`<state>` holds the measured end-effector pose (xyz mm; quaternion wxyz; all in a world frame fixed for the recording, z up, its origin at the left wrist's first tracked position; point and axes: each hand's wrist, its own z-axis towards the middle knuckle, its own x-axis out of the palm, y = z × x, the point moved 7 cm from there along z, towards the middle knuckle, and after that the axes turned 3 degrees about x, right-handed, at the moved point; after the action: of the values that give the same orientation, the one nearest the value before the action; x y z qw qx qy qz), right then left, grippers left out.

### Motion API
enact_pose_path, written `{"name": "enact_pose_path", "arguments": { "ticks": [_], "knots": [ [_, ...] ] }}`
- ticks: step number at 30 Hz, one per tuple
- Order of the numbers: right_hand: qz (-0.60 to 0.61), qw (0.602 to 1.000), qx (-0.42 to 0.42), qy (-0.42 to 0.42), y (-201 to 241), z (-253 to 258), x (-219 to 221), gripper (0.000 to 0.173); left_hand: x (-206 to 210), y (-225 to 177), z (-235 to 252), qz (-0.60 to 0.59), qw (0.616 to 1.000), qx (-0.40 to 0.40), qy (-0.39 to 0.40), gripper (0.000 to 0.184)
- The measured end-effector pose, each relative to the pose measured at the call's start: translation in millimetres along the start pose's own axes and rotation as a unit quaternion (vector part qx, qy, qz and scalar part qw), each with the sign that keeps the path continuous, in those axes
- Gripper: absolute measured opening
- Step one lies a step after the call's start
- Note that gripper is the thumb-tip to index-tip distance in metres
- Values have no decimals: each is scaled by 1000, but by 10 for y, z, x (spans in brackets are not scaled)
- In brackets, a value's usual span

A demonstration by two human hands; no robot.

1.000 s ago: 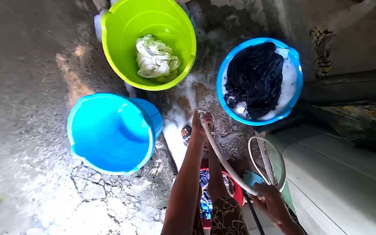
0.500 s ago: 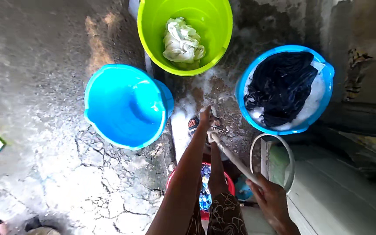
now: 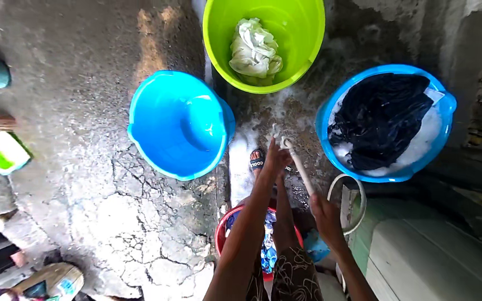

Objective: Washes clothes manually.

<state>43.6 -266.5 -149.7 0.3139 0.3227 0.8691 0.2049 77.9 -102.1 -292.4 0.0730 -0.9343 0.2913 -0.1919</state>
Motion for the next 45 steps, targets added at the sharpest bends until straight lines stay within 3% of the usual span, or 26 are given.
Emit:
{"name": "enact_pose_path", "arguments": {
  "ticks": [2,6,8,11,14,16,20,23,27,28,30,32,35,36,40,42,45],
  "knots": [
    [49,998,21,40,-33,121,262,50,124,-2,-330,-40,997,18,60,77],
    [239,943,196,119,-137,440,698,66,33,-6,-807,-44,991,125,10,59],
    [299,926,193,127,56,744,826,61,-51,33,-1019,-12,991,134,-8,59],
    [389,887,188,160,570,1182,1005,37,-105,171,-1374,21,991,128,-24,61],
    [407,841,121,335,885,1521,1403,49,-130,333,-1595,30,987,157,-13,60],
    [396,820,111,397,1008,1608,1589,47,-124,400,-1679,44,983,178,-18,57],
    [442,807,179,349,1014,1807,1819,44,-69,500,-1891,66,981,180,-36,54],
    [492,787,216,305,1203,1812,1719,35,-95,632,-2001,34,983,182,-10,57],
    [608,696,310,223,1339,1849,1682,27,-199,783,-1947,-19,987,160,1,62],
    [619,690,310,212,1362,1777,1665,26,-226,752,-1899,-34,987,155,-13,63],
    [597,722,294,188,1315,1641,1658,26,-279,597,-1765,-60,985,156,-41,67],
    [543,779,269,158,1162,1562,1674,20,-360,446,-1629,-74,984,144,-74,69],
    [368,888,216,174,1005,1407,1661,9,-416,314,-1502,-91,983,128,-91,71],
    [326,904,202,187,987,1356,1655,7,-400,286,-1490,-103,983,123,-87,72],
    [308,915,138,220,947,1160,1614,14,-454,295,-1331,-264,959,86,-51,71],
    [173,953,18,246,938,1000,1397,32,-547,225,-1139,-368,926,83,-22,68],
    [-81,955,-111,263,646,660,1160,52,-623,-22,-965,-448,886,118,1,65]
  ]
}}
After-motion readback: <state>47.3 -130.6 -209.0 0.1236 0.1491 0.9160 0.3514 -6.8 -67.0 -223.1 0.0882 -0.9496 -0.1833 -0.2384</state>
